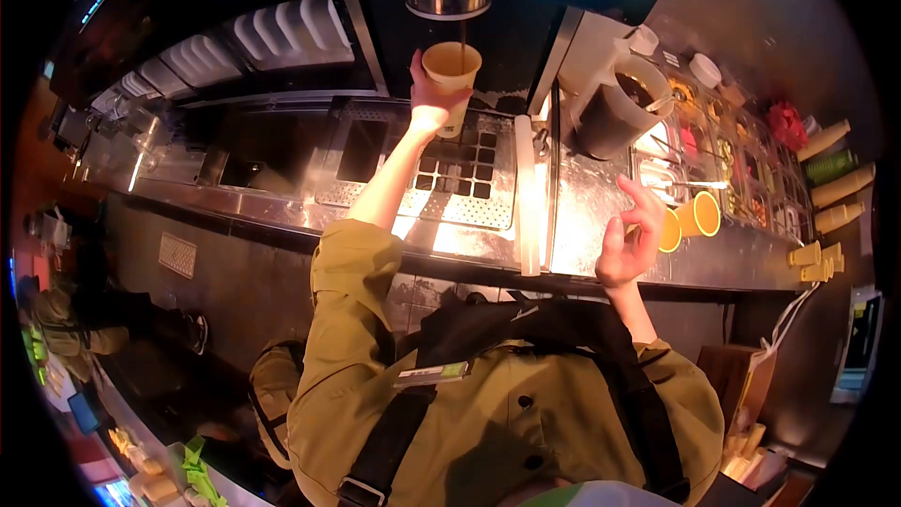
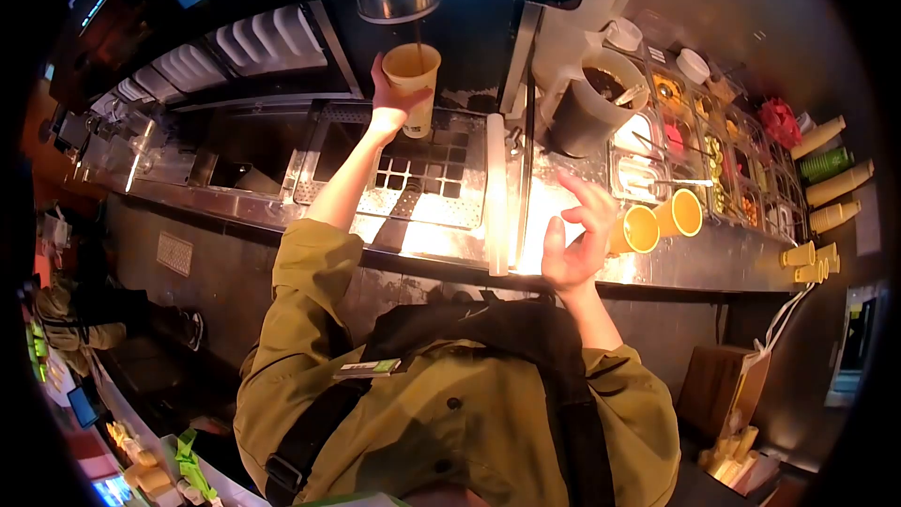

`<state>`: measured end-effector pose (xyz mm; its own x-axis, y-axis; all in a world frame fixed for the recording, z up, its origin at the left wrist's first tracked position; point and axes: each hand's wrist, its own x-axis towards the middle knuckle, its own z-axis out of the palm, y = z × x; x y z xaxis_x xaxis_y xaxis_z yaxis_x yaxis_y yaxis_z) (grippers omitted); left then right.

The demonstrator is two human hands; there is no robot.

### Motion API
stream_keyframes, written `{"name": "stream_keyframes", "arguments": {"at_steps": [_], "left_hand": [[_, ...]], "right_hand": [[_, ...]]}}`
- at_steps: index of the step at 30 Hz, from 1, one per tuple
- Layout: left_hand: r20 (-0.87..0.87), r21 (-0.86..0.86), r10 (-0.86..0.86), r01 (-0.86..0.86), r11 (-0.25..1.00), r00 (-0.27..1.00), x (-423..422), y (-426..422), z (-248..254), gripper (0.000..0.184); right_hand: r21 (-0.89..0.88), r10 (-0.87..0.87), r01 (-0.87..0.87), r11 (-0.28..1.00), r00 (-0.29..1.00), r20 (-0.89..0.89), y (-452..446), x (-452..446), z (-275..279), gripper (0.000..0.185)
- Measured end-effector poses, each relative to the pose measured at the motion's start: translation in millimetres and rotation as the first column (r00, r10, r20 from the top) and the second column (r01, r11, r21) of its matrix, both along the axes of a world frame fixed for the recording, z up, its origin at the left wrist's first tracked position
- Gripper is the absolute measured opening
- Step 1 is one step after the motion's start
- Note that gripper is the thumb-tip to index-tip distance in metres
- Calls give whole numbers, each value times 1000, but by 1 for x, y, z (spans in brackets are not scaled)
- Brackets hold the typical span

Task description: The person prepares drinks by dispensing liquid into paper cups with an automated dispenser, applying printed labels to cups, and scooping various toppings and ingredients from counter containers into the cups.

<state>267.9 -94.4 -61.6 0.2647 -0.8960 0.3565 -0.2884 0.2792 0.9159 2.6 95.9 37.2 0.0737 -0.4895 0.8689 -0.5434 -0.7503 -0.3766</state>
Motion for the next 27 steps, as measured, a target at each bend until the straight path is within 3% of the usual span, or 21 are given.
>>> {"name": "stream_keyframes", "arguments": {"at_steps": [8, 12, 18, 27], "left_hand": [[-19, 77, 75, -74, 994, 997, -6, 5, -56, 87], [-56, 49, 28, -25, 998, 998, -6, 2, -56, 85], [-18, 123, 86, -83, 989, 996, -8, 6, -50, 88], [31, 99, 132, -134, 986, 991, -12, 6, -49, 88]], "right_hand": [[96, -77, 77, 992, 997, -1, 16, -27, -33, 10], [126, -93, 91, 988, 996, 7, 18, -31, -38, 13], [176, -110, 105, 979, 994, 16, 15, -35, -46, 14], [205, -120, 115, 972, 993, 14, 14, -44, -50, 13]]}}
